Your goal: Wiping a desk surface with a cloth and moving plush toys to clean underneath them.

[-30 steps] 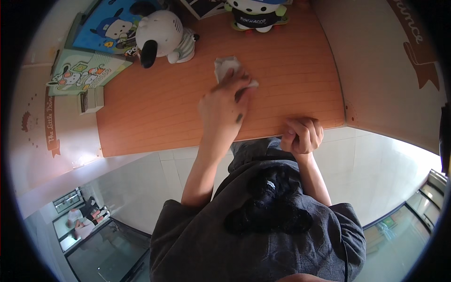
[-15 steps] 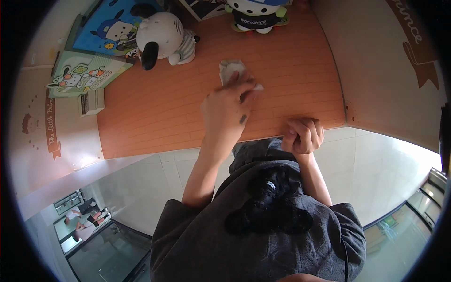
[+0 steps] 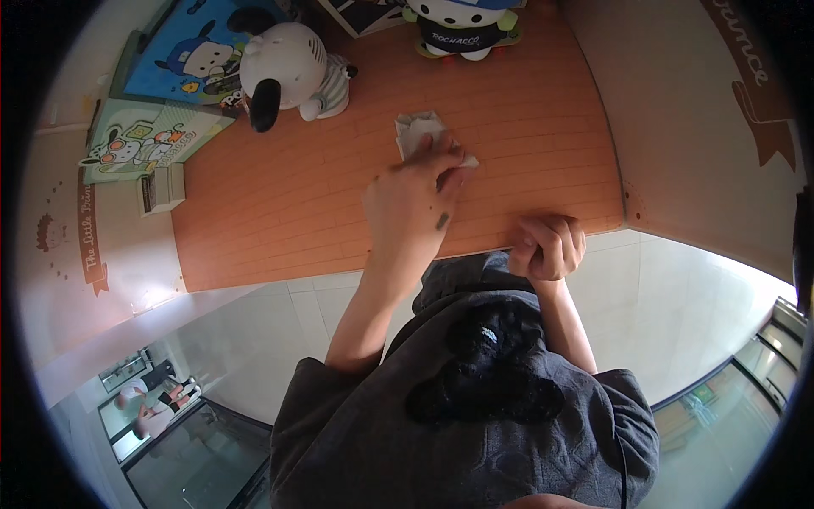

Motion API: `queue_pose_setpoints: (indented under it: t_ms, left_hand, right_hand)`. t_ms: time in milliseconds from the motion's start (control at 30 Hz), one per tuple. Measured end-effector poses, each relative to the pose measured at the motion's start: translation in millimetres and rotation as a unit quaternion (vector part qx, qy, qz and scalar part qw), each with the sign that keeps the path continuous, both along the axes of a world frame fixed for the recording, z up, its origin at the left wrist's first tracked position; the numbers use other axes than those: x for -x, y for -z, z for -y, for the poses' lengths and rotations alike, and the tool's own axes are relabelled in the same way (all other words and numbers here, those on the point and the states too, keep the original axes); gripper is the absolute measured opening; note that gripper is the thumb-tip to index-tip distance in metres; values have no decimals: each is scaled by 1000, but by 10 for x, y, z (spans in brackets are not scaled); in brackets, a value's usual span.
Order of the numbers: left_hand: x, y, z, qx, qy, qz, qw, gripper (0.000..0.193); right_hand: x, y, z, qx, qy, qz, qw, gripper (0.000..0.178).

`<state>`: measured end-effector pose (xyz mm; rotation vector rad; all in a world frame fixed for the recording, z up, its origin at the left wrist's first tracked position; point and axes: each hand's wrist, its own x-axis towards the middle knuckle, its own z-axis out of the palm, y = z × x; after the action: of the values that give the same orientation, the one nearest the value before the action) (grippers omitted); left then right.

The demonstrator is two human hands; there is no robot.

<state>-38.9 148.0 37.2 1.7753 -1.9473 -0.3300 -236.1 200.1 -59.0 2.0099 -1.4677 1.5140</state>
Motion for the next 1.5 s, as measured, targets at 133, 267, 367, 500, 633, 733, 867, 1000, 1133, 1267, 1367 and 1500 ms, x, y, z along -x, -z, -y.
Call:
queue_pose_setpoints:
  t_ms: [133, 267, 367, 500, 633, 733, 867, 1000, 1133, 1267, 1367, 1500]
  left_hand:
    - [86, -71, 277, 27, -7, -17, 999, 20]
    - [86, -13, 241, 47, 0, 8, 999, 20]
    - [92, 22, 134, 56, 8, 39, 998, 21]
    - [86, 24, -11, 34, 4, 3, 999, 15]
    - [165, -29, 297, 51, -24, 2, 998, 18]
    - [202, -32, 289, 53, -33, 14, 998, 19]
    - [260, -21, 114, 44, -33, 53, 997, 15]
    - [262, 139, -225, 105, -14, -16, 994, 13]
    - [320, -73, -77, 28, -13, 38, 999, 14]
    - [328, -25, 91, 23, -16, 61, 998, 17]
    - [347, 75, 119, 45, -7, 62, 997, 21]
    - [292, 150, -197, 113, 48, 18, 992, 21]
  right_hand:
    - [9, 12, 43, 16, 3, 10, 1000, 21]
    - [11, 13, 10, 7, 5, 4, 1000, 19]
    - [19, 10, -4, -10, 5, -6, 1000, 18]
    - [31, 23, 9, 5, -4, -7, 1000, 18]
    - [30, 41, 51, 23, -9, 4, 1000, 21]
    - [37, 35, 52, 28, -11, 7, 1000, 22]
    - [44, 5, 54, 22, -14, 4, 1000, 20]
    - [51, -22, 12, 8, -30, -12, 999, 17]
    - [69, 9, 51, 24, -24, -7, 999, 20]
    - [42, -5, 58, 27, -31, 4, 999, 22]
    - [59, -10, 63, 24, -26, 7, 999, 23]
    - [63, -4, 68, 23, -26, 2, 999, 23]
